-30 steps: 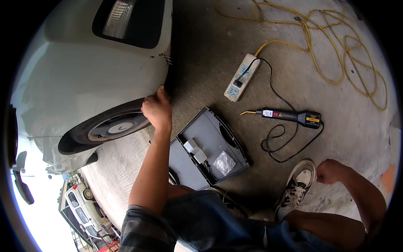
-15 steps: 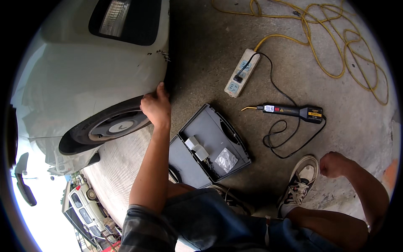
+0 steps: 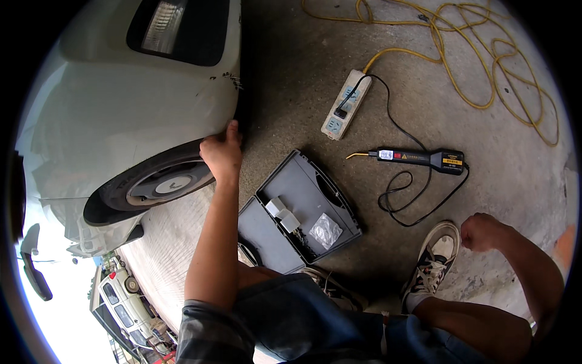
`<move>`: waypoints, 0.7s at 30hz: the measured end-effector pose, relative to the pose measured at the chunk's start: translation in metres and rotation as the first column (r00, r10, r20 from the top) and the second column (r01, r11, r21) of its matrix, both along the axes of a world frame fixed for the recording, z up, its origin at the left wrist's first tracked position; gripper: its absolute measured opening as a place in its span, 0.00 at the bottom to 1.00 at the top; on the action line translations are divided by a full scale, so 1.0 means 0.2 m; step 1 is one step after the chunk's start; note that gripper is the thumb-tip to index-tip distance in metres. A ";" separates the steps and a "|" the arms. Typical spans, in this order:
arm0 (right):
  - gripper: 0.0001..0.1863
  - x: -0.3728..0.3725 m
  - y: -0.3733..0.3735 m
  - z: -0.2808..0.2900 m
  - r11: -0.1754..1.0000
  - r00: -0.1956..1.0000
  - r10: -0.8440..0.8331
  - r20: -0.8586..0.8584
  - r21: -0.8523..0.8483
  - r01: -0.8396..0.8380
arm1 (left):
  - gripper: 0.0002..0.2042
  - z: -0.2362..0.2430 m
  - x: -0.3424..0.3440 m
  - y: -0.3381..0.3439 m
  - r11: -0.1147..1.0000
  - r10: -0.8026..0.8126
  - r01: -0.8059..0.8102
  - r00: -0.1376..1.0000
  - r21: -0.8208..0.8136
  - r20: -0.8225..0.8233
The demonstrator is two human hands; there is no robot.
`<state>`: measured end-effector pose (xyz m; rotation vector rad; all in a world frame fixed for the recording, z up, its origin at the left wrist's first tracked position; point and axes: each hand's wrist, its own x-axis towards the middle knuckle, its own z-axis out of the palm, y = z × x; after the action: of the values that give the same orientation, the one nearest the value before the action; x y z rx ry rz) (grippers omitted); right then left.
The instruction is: The person repairs a car bumper using a plastic welding tool to melt staples into the damaged plastic, handling small metal staples one at a time and pressing them into the bumper surface.
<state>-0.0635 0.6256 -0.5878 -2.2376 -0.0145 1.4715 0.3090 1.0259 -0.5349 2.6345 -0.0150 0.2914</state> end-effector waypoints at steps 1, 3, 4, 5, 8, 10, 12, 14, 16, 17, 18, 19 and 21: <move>0.07 0.00 0.00 0.00 1.000 1.000 -0.012 0.014 0.014 0.012 | 0.16 -0.01 0.01 0.01 0.999 -0.016 0.015 0.999 -0.048 -0.035; 0.07 0.00 0.01 0.01 1.000 0.999 0.019 0.027 -0.015 -0.018 | 0.16 -0.03 0.03 0.03 0.998 -0.031 0.030 0.999 -0.054 -0.024; 0.07 0.00 0.01 0.01 1.000 0.999 0.000 0.043 0.002 -0.001 | 0.16 -0.03 0.03 0.03 0.997 -0.033 0.029 0.998 -0.075 -0.045; 0.07 0.00 0.01 0.02 1.000 0.999 -0.005 0.043 0.002 0.005 | 0.16 -0.03 0.04 0.04 0.996 -0.054 0.052 0.998 -0.077 -0.014; 0.07 0.00 0.02 0.04 0.999 0.998 -0.038 0.039 0.000 0.038 | 0.15 -0.01 0.04 0.06 0.987 -0.076 0.062 0.993 -0.149 -0.090; 0.07 0.00 0.03 0.05 0.998 0.998 -0.057 0.028 0.001 0.057 | 0.14 0.02 0.00 0.09 0.997 -0.070 0.073 0.943 -0.005 -0.326; 0.06 0.02 0.04 0.04 1.000 0.998 0.027 0.062 -0.007 -0.026 | 0.14 0.04 -0.04 0.13 0.997 -0.075 0.060 0.874 -0.046 -0.480; 0.06 0.04 0.05 0.03 0.999 0.994 0.024 0.107 0.028 -0.027 | 0.14 0.03 -0.12 0.19 0.994 -0.097 0.044 0.788 -0.101 -0.607; 0.05 0.07 0.06 0.03 0.998 0.988 0.016 0.151 0.061 -0.026 | 0.15 -0.01 -0.23 0.24 0.968 -0.145 0.237 0.805 0.088 -0.576; 0.05 0.09 0.07 0.03 0.997 0.989 -0.017 0.148 0.079 0.005 | 0.15 -0.04 -0.29 0.28 0.945 -0.157 0.307 0.733 0.115 -0.662; 0.05 0.11 0.08 0.03 0.997 0.991 -0.039 0.130 0.076 0.029 | 0.15 -0.07 -0.37 0.31 0.841 -0.239 0.495 0.700 0.217 -0.673; 0.04 0.13 0.10 0.03 0.996 0.989 -0.041 0.141 0.081 0.030 | 0.13 -0.10 -0.46 0.34 0.796 -0.209 0.556 0.624 0.240 -0.753; 0.04 0.19 0.13 0.03 0.996 0.985 -0.032 0.168 0.093 0.016 | 0.11 -0.17 -0.64 0.40 0.661 -0.236 0.704 0.523 0.259 -0.819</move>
<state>-0.0249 0.6517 -0.5816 -2.2737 -0.1063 1.2385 0.1811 1.1056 -0.5695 2.9401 -0.7022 -1.1866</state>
